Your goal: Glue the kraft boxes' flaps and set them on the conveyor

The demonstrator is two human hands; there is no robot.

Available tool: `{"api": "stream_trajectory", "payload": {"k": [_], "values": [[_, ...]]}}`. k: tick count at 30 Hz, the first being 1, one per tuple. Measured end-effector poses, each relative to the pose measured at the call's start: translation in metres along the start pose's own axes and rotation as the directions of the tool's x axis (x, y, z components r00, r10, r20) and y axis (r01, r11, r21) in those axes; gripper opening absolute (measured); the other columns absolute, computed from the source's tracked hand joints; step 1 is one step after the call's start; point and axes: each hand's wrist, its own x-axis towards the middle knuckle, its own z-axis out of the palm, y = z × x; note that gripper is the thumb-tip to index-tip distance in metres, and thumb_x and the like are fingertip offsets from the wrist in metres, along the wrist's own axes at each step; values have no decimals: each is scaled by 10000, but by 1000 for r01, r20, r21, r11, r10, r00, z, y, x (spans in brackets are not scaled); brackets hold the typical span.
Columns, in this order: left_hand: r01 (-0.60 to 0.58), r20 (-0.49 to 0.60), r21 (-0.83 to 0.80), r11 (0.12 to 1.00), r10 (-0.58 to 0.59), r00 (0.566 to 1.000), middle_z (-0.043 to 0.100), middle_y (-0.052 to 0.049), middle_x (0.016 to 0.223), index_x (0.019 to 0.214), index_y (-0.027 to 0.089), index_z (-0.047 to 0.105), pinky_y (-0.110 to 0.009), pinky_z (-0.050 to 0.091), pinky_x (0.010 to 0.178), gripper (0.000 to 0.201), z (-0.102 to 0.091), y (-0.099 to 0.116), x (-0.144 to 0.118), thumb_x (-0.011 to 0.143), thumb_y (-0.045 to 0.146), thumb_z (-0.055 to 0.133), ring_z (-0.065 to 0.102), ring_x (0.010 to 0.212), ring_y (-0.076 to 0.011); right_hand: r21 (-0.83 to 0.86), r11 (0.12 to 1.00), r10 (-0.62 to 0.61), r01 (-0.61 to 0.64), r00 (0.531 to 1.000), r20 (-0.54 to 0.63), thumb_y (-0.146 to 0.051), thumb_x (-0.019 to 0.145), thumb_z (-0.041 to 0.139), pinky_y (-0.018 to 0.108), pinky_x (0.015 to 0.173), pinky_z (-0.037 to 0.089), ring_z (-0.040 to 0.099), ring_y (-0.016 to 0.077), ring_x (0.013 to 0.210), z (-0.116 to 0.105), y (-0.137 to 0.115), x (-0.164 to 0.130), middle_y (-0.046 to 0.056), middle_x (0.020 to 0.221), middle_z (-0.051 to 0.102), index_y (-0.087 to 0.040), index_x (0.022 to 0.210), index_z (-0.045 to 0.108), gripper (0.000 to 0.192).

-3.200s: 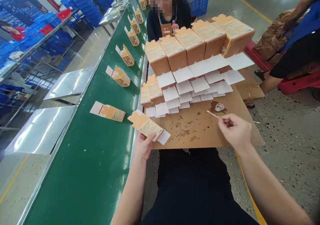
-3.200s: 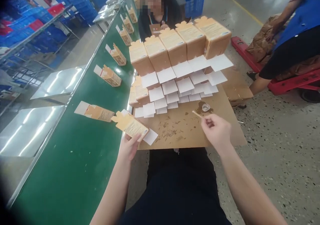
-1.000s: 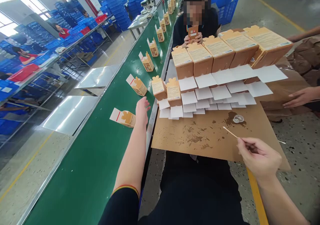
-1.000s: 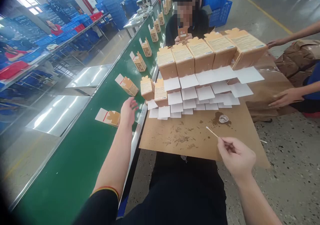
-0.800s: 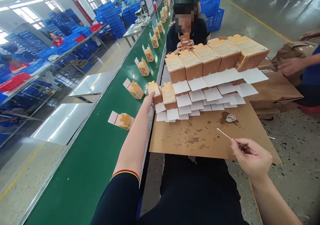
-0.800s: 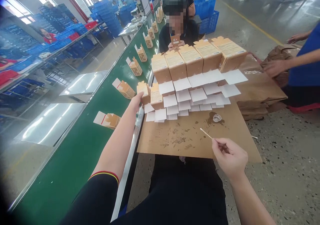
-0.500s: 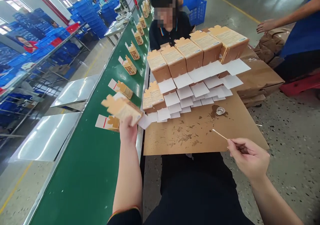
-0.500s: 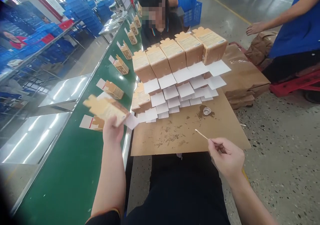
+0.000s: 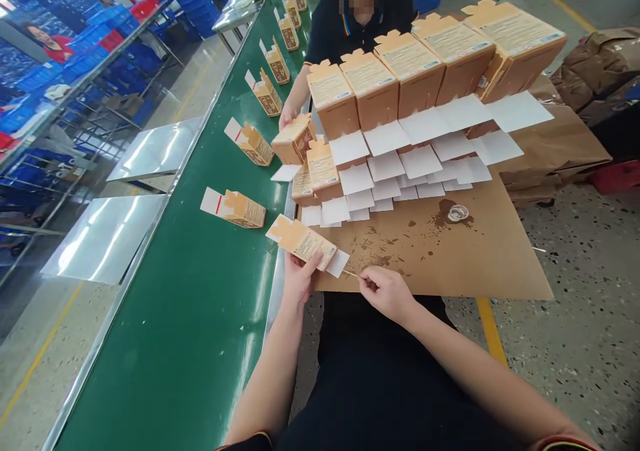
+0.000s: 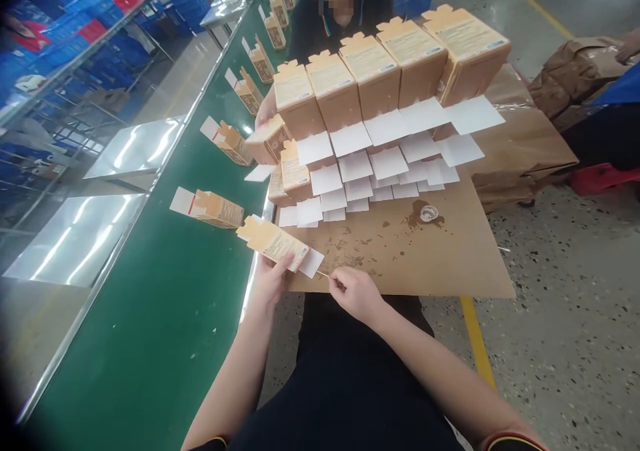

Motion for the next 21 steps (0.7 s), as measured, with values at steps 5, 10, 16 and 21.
{"api": "stream_trajectory", "payload": {"k": [5,10,16,21], "values": [[-8,1,45,999,8,1000,783,-176,1376,1310,231,653,-546,600,1162,826,3,-1,-8,655,520,1063,764,1325,-363,-14,999,-49,50,996,79,-81,975,563,256,561,392,496,126,556,4,0,-5,-38,648,536,-251,729,494,307],[-1,-5,37,999,1,1000,787,-175,1371,1309,231,655,-553,592,1176,834,3,-1,-11,643,514,1070,771,1316,-367,-46,999,-15,16,999,30,-88,996,610,257,562,383,522,131,559,-2,13,1,-32,667,576,-246,761,552,289],[-137,-57,215,967,152,987,764,-193,1387,1321,226,626,-573,591,1182,865,13,-11,-28,628,478,1077,764,1322,-385,-5,996,90,-91,984,-154,-204,1050,604,264,611,527,615,150,607,-24,17,7,-1,691,669,-254,798,647,260],[-204,-110,422,884,272,956,761,-166,1284,1295,229,588,-572,617,1126,883,16,-22,-39,593,472,1065,765,1280,-406,31,987,160,-158,955,-251,-247,1038,641,268,577,547,610,150,573,-39,13,-3,0,691,692,-260,795,680,246]]}}
